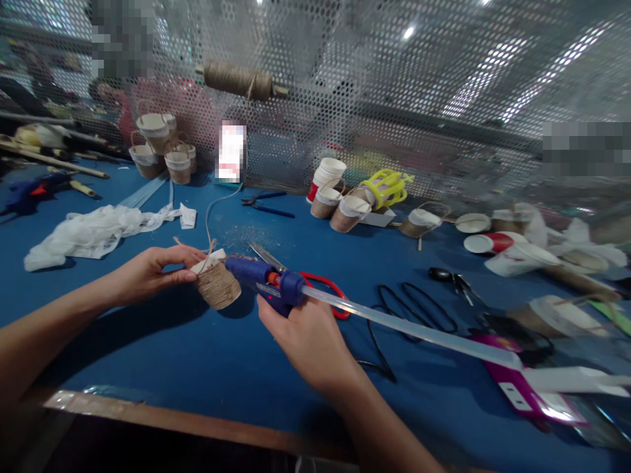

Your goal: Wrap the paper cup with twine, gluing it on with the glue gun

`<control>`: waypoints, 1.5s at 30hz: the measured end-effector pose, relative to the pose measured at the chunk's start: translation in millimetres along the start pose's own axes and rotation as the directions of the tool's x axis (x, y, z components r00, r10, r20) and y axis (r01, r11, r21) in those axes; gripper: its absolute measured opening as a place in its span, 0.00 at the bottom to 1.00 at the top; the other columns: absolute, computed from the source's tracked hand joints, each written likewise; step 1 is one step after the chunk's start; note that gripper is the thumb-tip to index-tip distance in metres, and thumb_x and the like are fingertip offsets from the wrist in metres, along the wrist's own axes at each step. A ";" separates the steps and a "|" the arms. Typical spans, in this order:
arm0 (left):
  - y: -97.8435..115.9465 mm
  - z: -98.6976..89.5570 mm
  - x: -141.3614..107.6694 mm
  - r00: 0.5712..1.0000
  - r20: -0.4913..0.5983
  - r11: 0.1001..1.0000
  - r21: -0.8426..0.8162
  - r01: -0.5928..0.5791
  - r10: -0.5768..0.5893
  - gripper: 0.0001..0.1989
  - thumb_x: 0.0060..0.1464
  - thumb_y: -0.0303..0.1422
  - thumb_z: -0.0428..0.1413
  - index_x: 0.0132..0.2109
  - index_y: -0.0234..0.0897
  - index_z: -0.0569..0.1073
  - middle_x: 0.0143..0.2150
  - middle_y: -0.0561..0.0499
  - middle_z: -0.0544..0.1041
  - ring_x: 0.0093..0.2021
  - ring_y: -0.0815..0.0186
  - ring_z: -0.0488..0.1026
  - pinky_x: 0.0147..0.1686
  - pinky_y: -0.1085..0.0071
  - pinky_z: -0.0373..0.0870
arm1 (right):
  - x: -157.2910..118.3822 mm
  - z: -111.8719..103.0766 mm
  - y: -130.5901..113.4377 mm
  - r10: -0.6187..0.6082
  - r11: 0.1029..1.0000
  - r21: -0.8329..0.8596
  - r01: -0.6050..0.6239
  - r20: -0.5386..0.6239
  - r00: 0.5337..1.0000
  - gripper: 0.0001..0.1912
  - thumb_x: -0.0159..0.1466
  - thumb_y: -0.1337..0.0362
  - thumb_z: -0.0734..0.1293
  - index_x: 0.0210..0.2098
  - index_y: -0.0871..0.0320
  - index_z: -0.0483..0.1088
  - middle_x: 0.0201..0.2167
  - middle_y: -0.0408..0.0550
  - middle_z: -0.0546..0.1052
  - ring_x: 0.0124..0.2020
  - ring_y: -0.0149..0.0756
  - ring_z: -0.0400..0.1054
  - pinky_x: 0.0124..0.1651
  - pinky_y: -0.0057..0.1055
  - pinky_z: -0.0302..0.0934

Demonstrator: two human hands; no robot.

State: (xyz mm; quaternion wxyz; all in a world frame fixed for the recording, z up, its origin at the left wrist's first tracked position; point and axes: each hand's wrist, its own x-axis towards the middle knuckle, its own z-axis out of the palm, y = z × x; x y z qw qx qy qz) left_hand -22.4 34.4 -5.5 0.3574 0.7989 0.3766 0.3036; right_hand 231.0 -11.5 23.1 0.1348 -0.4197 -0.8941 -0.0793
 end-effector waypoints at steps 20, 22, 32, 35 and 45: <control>-2.0 0.0 0.0 0.999 0.019 1.000 0.005 -0.026 0.026 0.06 0.54 0.32 0.49 0.32 0.34 0.67 0.42 0.44 0.75 0.45 0.62 0.70 0.47 0.63 0.64 | 11.3 -10.3 -15.0 0.451 0.738 0.521 -0.429 0.093 0.888 0.06 0.54 0.64 0.60 0.24 0.57 0.66 0.18 0.43 0.69 0.21 0.32 0.61 0.27 0.30 0.59; -2.9 0.1 -0.1 0.999 0.016 0.999 0.004 -0.034 0.033 0.06 0.54 0.32 0.49 0.32 0.34 0.67 0.42 0.45 0.75 0.46 0.62 0.70 0.47 0.63 0.64 | 12.1 -9.2 -17.6 0.488 0.705 0.538 -0.463 0.106 0.866 0.08 0.56 0.64 0.59 0.22 0.56 0.62 0.17 0.42 0.67 0.20 0.30 0.60 0.26 0.30 0.58; -4.0 0.2 0.0 0.999 0.014 0.999 -0.001 -0.043 0.043 0.05 0.54 0.32 0.50 0.33 0.35 0.67 0.42 0.45 0.75 0.45 0.63 0.70 0.47 0.63 0.64 | 9.7 -3.5 -14.9 0.460 0.748 0.490 -0.448 0.103 0.882 0.07 0.56 0.63 0.60 0.23 0.56 0.65 0.18 0.43 0.69 0.21 0.32 0.63 0.28 0.31 0.59; -3.7 0.4 0.0 0.999 0.014 0.999 0.001 -0.043 0.043 0.06 0.54 0.32 0.49 0.32 0.35 0.67 0.42 0.45 0.75 0.45 0.63 0.70 0.47 0.63 0.64 | 8.6 -3.9 -14.2 0.470 0.753 0.466 -0.463 0.110 0.876 0.06 0.55 0.63 0.62 0.24 0.57 0.67 0.17 0.43 0.69 0.19 0.32 0.62 0.26 0.32 0.59; -2.4 1.1 -0.7 1.000 0.006 1.000 0.009 -0.029 0.029 0.06 0.54 0.33 0.49 0.32 0.35 0.67 0.41 0.45 0.75 0.46 0.62 0.70 0.47 0.62 0.64 | 11.7 -13.2 -16.7 0.420 0.789 0.414 -0.454 0.177 0.890 0.10 0.55 0.65 0.59 0.29 0.60 0.71 0.20 0.48 0.72 0.22 0.36 0.66 0.29 0.33 0.61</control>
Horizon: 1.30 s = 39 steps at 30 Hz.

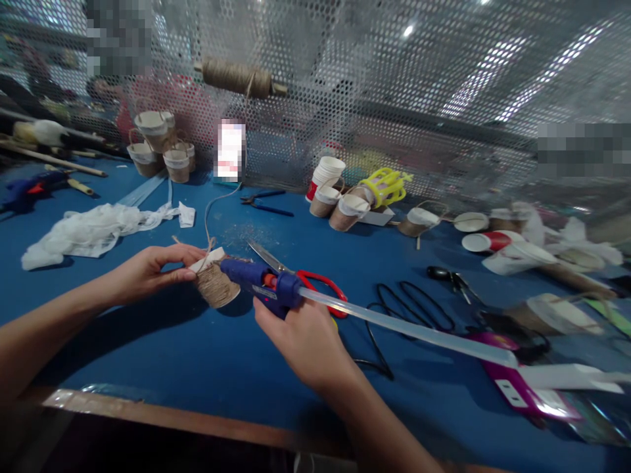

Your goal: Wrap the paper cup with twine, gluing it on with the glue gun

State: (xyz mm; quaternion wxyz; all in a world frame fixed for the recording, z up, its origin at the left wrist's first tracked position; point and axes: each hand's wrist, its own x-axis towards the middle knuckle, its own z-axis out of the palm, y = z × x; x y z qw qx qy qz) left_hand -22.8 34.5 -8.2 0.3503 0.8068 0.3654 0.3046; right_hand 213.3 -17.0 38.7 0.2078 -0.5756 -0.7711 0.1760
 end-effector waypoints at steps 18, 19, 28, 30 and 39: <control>-0.5 2.4 0.0 1.000 -0.024 1.000 -0.005 0.004 -0.004 0.07 0.54 0.34 0.50 0.34 0.35 0.69 0.40 0.46 0.75 0.45 0.62 0.70 0.47 0.62 0.65 | -8.9 11.8 22.3 -0.243 0.933 -0.260 0.248 0.052 0.969 0.14 0.58 0.64 0.58 0.36 0.55 0.74 0.30 0.52 0.76 0.34 0.43 0.69 0.42 0.42 0.60; -0.3 2.3 0.0 1.000 -0.022 1.000 -0.005 0.004 -0.004 0.07 0.54 0.34 0.50 0.34 0.34 0.69 0.40 0.46 0.75 0.45 0.62 0.70 0.47 0.62 0.65 | -8.8 12.1 22.2 -0.256 0.921 -0.288 0.262 0.060 0.965 0.14 0.58 0.65 0.58 0.36 0.55 0.75 0.30 0.52 0.76 0.34 0.44 0.69 0.42 0.44 0.60; 0.6 3.2 0.0 1.000 -0.027 1.000 0.028 0.009 -0.008 0.09 0.55 0.34 0.49 0.33 0.34 0.69 0.38 0.45 0.75 0.46 0.60 0.70 0.47 0.61 0.64 | -5.1 7.5 2.2 -0.345 0.768 -0.502 0.396 0.196 0.918 0.19 0.57 0.73 0.54 0.36 0.62 0.76 0.29 0.60 0.76 0.31 0.46 0.70 0.34 0.42 0.63; 0.4 3.5 -0.1 1.000 -0.029 1.000 0.028 0.001 0.000 0.09 0.55 0.34 0.49 0.33 0.34 0.69 0.38 0.45 0.75 0.46 0.60 0.70 0.47 0.61 0.64 | -5.7 8.4 4.5 -0.363 0.750 -0.515 0.414 0.202 0.909 0.20 0.56 0.74 0.54 0.37 0.60 0.75 0.29 0.58 0.77 0.31 0.46 0.70 0.35 0.42 0.63; 0.2 2.2 0.1 1.000 -0.010 1.000 0.027 -0.011 0.011 0.07 0.55 0.33 0.49 0.32 0.34 0.67 0.41 0.45 0.75 0.46 0.62 0.69 0.48 0.61 0.64 | -3.7 4.5 -3.1 -0.156 0.962 -0.220 0.160 0.035 0.987 0.13 0.57 0.67 0.58 0.31 0.59 0.74 0.22 0.52 0.74 0.25 0.40 0.68 0.31 0.37 0.63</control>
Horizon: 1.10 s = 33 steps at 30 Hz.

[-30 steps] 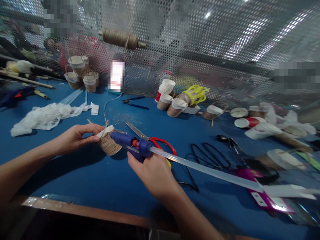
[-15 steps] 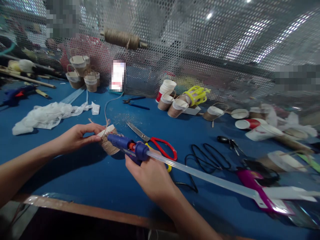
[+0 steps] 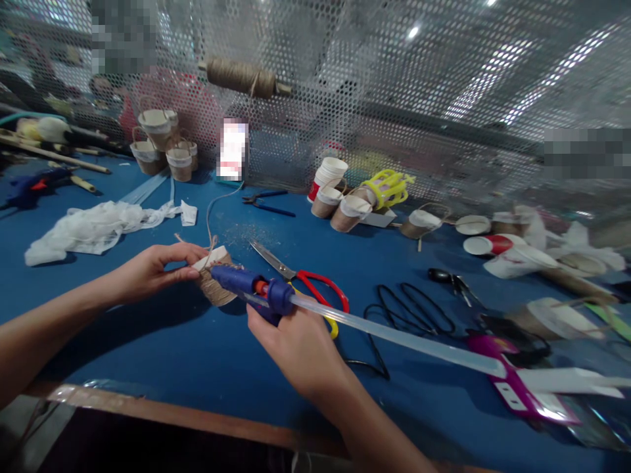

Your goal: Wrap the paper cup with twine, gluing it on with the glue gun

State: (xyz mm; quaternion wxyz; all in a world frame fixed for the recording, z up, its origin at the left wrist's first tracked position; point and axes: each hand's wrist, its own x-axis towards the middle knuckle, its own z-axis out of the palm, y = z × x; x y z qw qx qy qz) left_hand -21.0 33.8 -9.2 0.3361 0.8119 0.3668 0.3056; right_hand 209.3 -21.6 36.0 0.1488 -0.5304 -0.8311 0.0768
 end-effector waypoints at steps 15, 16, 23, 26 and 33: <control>-0.9 -3.1 0.2 0.999 0.033 0.999 -0.024 -0.038 0.039 0.06 0.54 0.31 0.50 0.32 0.34 0.68 0.44 0.44 0.74 0.47 0.62 0.69 0.49 0.62 0.64 | 4.5 0.9 5.6 0.256 0.884 0.413 -0.221 -0.031 0.966 0.10 0.56 0.64 0.61 0.19 0.57 0.63 0.10 0.37 0.62 0.13 0.27 0.56 0.19 0.27 0.55; -0.7 -3.2 0.1 0.999 0.034 0.999 -0.023 -0.034 0.035 0.06 0.54 0.31 0.50 0.32 0.34 0.68 0.44 0.44 0.74 0.47 0.62 0.69 0.49 0.63 0.64 | 4.6 1.4 5.7 0.260 0.882 0.414 -0.225 -0.030 0.965 0.11 0.55 0.64 0.61 0.17 0.56 0.62 0.09 0.37 0.62 0.13 0.27 0.56 0.19 0.27 0.55; 0.9 -5.0 0.2 0.998 0.044 0.999 -0.012 -0.036 0.036 0.04 0.54 0.30 0.50 0.33 0.34 0.68 0.44 0.44 0.75 0.47 0.62 0.69 0.48 0.63 0.65 | 6.8 5.0 7.0 0.280 0.879 0.419 -0.226 -0.071 0.957 0.13 0.55 0.63 0.62 0.16 0.55 0.58 0.09 0.37 0.62 0.13 0.27 0.57 0.18 0.27 0.55; 1.4 -5.1 0.2 0.998 0.045 0.999 -0.012 -0.039 0.040 0.04 0.54 0.29 0.50 0.33 0.34 0.68 0.44 0.45 0.75 0.47 0.63 0.70 0.48 0.63 0.65 | 7.5 4.9 7.3 0.277 0.882 0.412 -0.230 -0.057 0.959 0.11 0.55 0.64 0.61 0.17 0.55 0.59 0.09 0.37 0.61 0.13 0.27 0.57 0.18 0.27 0.54; 2.0 -5.4 -0.1 0.998 0.053 1.000 -0.011 -0.028 0.029 0.05 0.55 0.29 0.49 0.32 0.34 0.68 0.45 0.43 0.74 0.47 0.63 0.69 0.48 0.64 0.64 | 4.6 3.4 6.8 0.249 0.888 0.406 -0.216 -0.029 0.968 0.10 0.56 0.63 0.61 0.20 0.56 0.62 0.10 0.37 0.63 0.13 0.27 0.56 0.17 0.26 0.53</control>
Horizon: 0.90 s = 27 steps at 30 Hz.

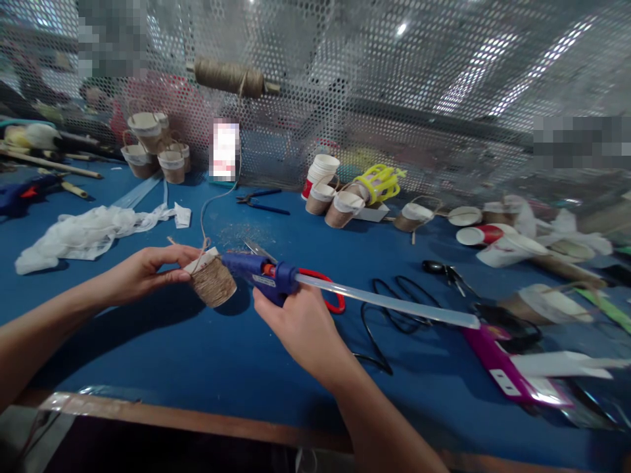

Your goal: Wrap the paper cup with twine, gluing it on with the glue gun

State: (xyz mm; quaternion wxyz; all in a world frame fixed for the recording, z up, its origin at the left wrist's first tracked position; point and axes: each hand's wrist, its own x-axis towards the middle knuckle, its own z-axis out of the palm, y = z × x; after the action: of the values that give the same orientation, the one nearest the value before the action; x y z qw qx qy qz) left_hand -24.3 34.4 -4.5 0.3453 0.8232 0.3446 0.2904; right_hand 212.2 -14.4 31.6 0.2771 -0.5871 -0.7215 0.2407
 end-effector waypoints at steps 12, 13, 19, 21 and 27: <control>1.0 -0.3 0.2 1.000 0.002 1.000 -0.002 0.007 -0.007 0.06 0.55 0.30 0.49 0.32 0.33 0.68 0.45 0.43 0.74 0.47 0.63 0.69 0.48 0.64 0.64 | 0.7 0.7 2.5 -0.015 1.000 -0.020 0.015 0.020 1.000 0.10 0.55 0.61 0.61 0.20 0.57 0.63 0.13 0.40 0.64 0.16 0.29 0.59 0.21 0.28 0.55; 1.4 -0.3 0.3 1.000 0.001 1.000 0.001 0.011 -0.011 0.06 0.54 0.30 0.49 0.32 0.34 0.67 0.45 0.43 0.74 0.47 0.62 0.69 0.48 0.64 0.64 | 1.3 1.1 3.1 -0.028 0.999 -0.023 0.028 0.004 1.000 0.09 0.55 0.61 0.60 0.21 0.57 0.64 0.14 0.41 0.65 0.17 0.29 0.59 0.22 0.28 0.56; 0.3 0.6 0.2 1.000 -0.005 1.000 -0.004 0.020 -0.020 0.06 0.54 0.31 0.49 0.33 0.34 0.68 0.46 0.43 0.74 0.47 0.62 0.69 0.48 0.63 0.64 | 1.8 6.1 9.3 -0.037 0.998 -0.050 0.035 -0.051 0.998 0.08 0.55 0.60 0.60 0.24 0.57 0.64 0.17 0.43 0.67 0.20 0.31 0.61 0.26 0.31 0.58; -1.3 1.2 0.2 1.000 -0.009 1.000 -0.004 0.024 -0.024 0.06 0.54 0.31 0.49 0.32 0.34 0.68 0.46 0.43 0.74 0.47 0.62 0.69 0.48 0.62 0.64 | -1.0 6.8 8.9 -0.015 0.998 -0.060 0.012 -0.049 0.999 0.09 0.55 0.59 0.61 0.22 0.57 0.64 0.16 0.42 0.65 0.18 0.30 0.59 0.24 0.30 0.56; -2.2 1.7 0.1 0.999 -0.012 0.999 -0.029 0.037 -0.038 0.06 0.54 0.31 0.49 0.32 0.34 0.68 0.46 0.43 0.74 0.48 0.62 0.69 0.48 0.63 0.64 | -1.3 2.2 4.0 -0.046 0.997 -0.062 0.045 -0.019 0.999 0.09 0.55 0.60 0.60 0.22 0.57 0.64 0.15 0.42 0.66 0.18 0.30 0.59 0.22 0.28 0.55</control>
State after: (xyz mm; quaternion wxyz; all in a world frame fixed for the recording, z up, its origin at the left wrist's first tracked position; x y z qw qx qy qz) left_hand -23.8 35.0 -7.2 0.3601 0.8098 0.3580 0.2940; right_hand 213.8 -15.0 27.2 0.2715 -0.5813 -0.7389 0.2060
